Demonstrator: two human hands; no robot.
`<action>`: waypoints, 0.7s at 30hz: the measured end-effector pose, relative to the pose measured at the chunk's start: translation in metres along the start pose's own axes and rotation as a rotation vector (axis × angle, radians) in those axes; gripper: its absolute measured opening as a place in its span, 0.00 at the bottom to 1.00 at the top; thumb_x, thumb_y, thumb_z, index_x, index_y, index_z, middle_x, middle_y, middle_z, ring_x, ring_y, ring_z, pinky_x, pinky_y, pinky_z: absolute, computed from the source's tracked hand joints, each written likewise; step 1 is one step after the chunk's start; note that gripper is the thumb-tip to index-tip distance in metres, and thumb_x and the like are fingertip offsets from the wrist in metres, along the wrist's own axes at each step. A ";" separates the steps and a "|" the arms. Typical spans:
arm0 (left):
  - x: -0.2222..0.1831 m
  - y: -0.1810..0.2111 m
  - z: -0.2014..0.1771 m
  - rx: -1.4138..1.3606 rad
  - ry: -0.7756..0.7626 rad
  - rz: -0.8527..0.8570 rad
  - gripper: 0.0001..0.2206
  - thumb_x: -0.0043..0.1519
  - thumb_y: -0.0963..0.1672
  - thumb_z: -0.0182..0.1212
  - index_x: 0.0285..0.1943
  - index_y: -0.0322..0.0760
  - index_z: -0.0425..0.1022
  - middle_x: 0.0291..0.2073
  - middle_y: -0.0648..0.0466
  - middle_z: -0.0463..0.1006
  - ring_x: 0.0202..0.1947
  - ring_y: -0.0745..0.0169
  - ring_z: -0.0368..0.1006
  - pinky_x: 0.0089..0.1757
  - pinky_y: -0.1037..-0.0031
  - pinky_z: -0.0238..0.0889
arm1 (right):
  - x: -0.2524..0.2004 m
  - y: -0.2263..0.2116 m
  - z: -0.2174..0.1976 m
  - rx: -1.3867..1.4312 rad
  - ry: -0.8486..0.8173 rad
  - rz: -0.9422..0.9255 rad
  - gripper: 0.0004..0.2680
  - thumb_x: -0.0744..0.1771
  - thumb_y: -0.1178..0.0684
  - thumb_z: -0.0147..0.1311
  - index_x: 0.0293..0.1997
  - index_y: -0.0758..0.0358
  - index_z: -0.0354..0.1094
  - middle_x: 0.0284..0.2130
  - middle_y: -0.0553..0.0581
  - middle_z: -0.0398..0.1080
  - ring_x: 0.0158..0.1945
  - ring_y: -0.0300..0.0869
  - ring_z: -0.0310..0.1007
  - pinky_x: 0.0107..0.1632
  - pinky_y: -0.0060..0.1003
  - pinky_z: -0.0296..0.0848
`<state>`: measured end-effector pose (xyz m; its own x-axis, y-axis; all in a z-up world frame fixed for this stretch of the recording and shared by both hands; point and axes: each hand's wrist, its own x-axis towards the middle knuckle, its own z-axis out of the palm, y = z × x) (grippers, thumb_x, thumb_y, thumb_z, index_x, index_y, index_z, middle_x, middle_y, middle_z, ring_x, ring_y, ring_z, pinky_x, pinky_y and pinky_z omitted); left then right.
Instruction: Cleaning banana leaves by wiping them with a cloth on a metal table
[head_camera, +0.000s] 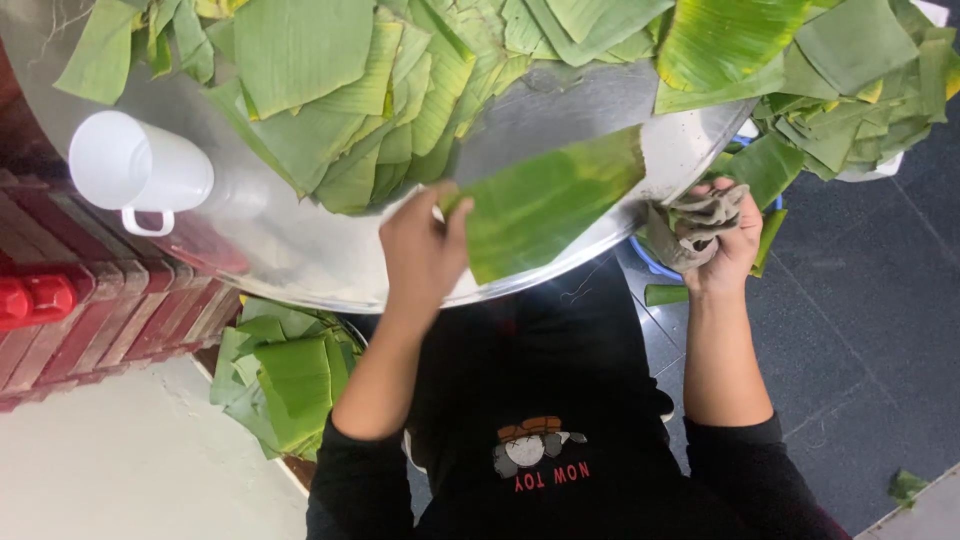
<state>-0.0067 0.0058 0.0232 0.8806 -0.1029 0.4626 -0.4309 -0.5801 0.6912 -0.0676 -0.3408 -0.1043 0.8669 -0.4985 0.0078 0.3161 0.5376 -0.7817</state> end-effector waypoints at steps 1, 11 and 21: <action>0.004 -0.026 0.009 0.104 -0.055 -0.075 0.09 0.61 0.44 0.69 0.37 0.32 0.78 0.22 0.46 0.75 0.23 0.46 0.74 0.30 0.62 0.67 | -0.002 -0.001 0.013 -0.047 0.006 0.001 0.11 0.64 0.61 0.56 0.51 0.67 0.70 0.40 0.67 0.76 0.42 0.45 0.82 0.49 0.36 0.82; -0.053 -0.094 0.018 0.264 -0.087 0.134 0.20 0.62 0.54 0.66 0.53 0.38 0.81 0.57 0.51 0.76 0.58 0.48 0.70 0.54 0.57 0.54 | -0.023 0.050 0.154 -0.300 -0.176 0.006 0.11 0.68 0.55 0.56 0.57 0.65 0.73 0.50 0.55 0.74 0.53 0.37 0.73 0.59 0.32 0.70; -0.060 -0.086 0.008 0.405 -0.204 0.101 0.28 0.53 0.53 0.69 0.60 0.38 0.76 0.68 0.52 0.71 0.68 0.46 0.62 0.59 0.45 0.45 | -0.043 0.130 0.173 -1.220 -1.033 -0.509 0.22 0.62 0.60 0.61 0.65 0.65 0.67 0.65 0.60 0.66 0.72 0.55 0.59 0.73 0.49 0.53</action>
<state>-0.0214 0.0555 -0.0684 0.8764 -0.3082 0.3700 -0.4405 -0.8236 0.3574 0.0032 -0.1320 -0.0981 0.8064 0.4479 0.3862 0.5908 -0.5804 -0.5605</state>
